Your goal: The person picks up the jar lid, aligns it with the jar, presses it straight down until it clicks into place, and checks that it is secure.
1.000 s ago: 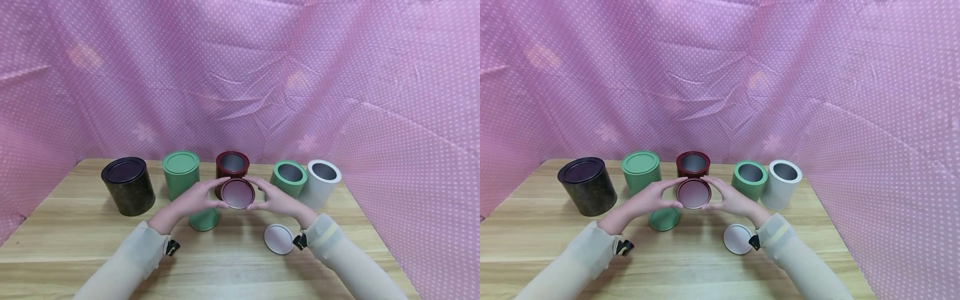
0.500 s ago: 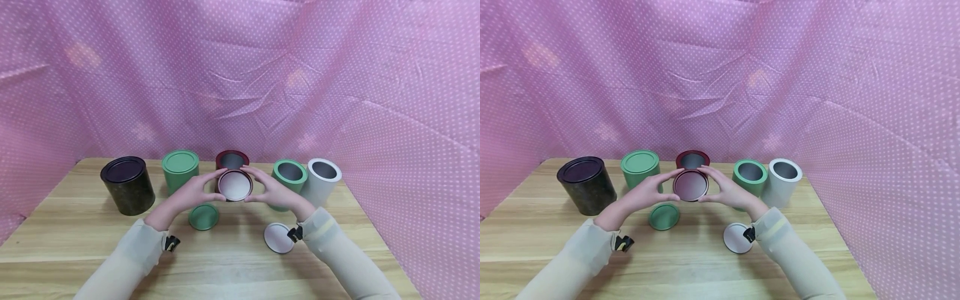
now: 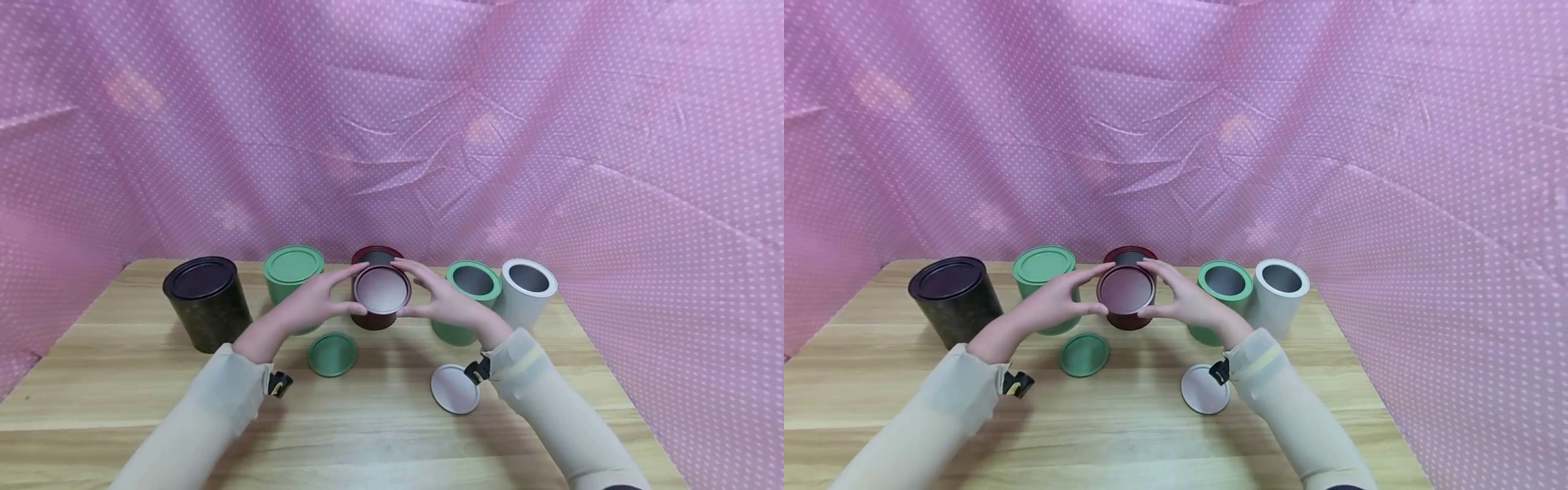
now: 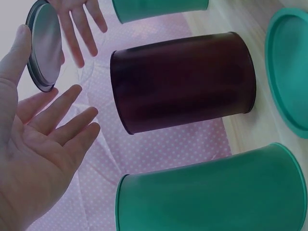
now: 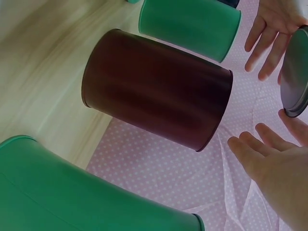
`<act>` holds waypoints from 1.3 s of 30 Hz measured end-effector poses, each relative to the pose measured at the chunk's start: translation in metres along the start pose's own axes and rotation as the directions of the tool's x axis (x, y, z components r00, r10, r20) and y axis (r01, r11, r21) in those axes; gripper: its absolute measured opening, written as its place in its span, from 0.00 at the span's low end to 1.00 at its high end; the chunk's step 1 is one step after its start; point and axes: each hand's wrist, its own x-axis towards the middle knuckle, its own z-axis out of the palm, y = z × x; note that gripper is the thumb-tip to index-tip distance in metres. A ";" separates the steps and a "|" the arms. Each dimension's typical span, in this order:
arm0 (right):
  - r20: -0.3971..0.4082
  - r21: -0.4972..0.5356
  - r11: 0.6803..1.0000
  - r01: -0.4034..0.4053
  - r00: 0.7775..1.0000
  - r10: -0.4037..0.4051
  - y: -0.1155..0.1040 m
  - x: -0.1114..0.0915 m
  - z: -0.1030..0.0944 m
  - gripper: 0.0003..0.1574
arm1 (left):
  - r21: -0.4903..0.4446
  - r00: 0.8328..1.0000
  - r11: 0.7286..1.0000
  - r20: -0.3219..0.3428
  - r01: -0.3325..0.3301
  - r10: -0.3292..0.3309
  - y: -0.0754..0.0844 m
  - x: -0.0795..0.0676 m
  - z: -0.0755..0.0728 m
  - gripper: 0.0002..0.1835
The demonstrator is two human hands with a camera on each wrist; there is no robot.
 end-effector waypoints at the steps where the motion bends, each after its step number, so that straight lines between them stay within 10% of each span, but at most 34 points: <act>1: -0.001 -0.005 1.000 0.002 1.000 -0.002 0.000 0.001 -0.001 0.51 | -0.005 1.000 1.000 0.000 -0.005 0.005 0.000 0.001 -0.001 0.42; 39: 0.086 0.134 0.983 -0.126 0.990 0.115 0.017 0.054 -0.032 0.44 | -0.003 0.993 0.999 0.106 0.044 -0.043 -0.021 0.059 -0.033 0.42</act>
